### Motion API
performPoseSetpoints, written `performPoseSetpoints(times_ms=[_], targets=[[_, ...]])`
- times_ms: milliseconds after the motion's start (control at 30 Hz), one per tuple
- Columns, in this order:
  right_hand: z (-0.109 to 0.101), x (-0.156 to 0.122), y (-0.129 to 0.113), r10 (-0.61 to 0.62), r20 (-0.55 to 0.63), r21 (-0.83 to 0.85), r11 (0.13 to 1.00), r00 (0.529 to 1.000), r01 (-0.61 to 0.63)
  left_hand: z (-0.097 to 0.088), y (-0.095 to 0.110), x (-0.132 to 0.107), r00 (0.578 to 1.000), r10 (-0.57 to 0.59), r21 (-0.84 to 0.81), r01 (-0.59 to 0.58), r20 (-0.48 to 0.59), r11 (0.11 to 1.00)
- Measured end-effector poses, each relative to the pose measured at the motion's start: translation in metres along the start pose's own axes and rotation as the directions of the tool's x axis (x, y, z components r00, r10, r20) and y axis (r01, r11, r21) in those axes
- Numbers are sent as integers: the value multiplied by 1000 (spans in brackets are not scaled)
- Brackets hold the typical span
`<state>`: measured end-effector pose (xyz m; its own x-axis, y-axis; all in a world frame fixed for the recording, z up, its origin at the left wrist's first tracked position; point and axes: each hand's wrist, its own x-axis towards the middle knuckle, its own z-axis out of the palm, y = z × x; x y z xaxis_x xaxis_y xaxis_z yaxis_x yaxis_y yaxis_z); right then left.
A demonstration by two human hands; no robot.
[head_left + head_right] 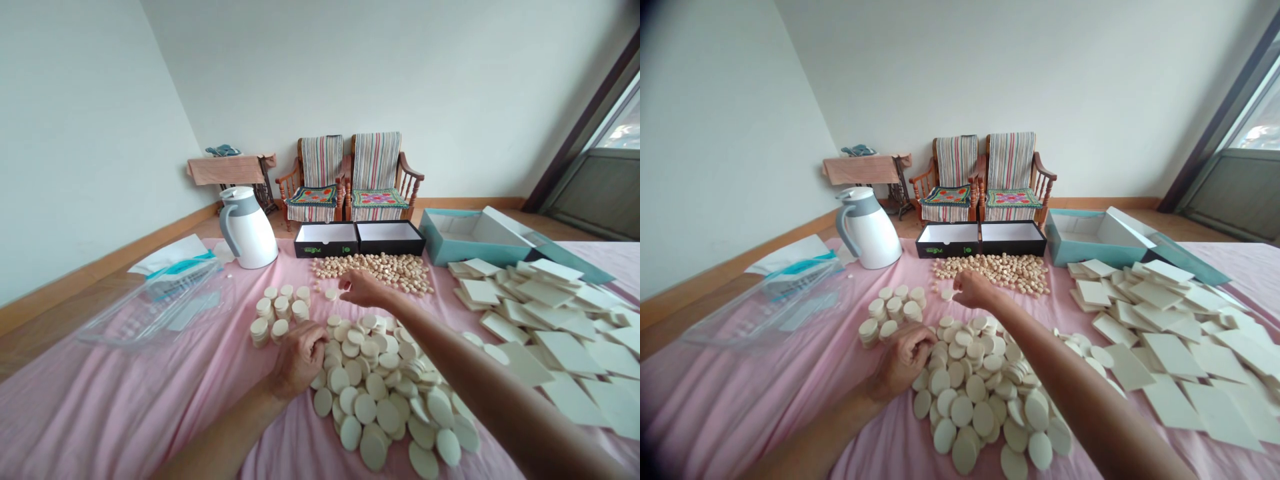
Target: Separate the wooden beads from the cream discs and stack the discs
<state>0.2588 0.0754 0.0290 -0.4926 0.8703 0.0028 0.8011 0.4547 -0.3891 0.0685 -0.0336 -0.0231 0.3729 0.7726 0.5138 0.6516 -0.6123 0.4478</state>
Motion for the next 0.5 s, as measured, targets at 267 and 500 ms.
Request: performPoseSetpoints(times_ms=[267,500], targets=[[-11,-70,16,-82,105,-15,996,991,84,-1,4,2,1000,22,-15,-22,-6,1000],[4,-68,17,-74,-75,39,996,994,77,-1,3,2,1000,22,-2,-22,-3,1000]])
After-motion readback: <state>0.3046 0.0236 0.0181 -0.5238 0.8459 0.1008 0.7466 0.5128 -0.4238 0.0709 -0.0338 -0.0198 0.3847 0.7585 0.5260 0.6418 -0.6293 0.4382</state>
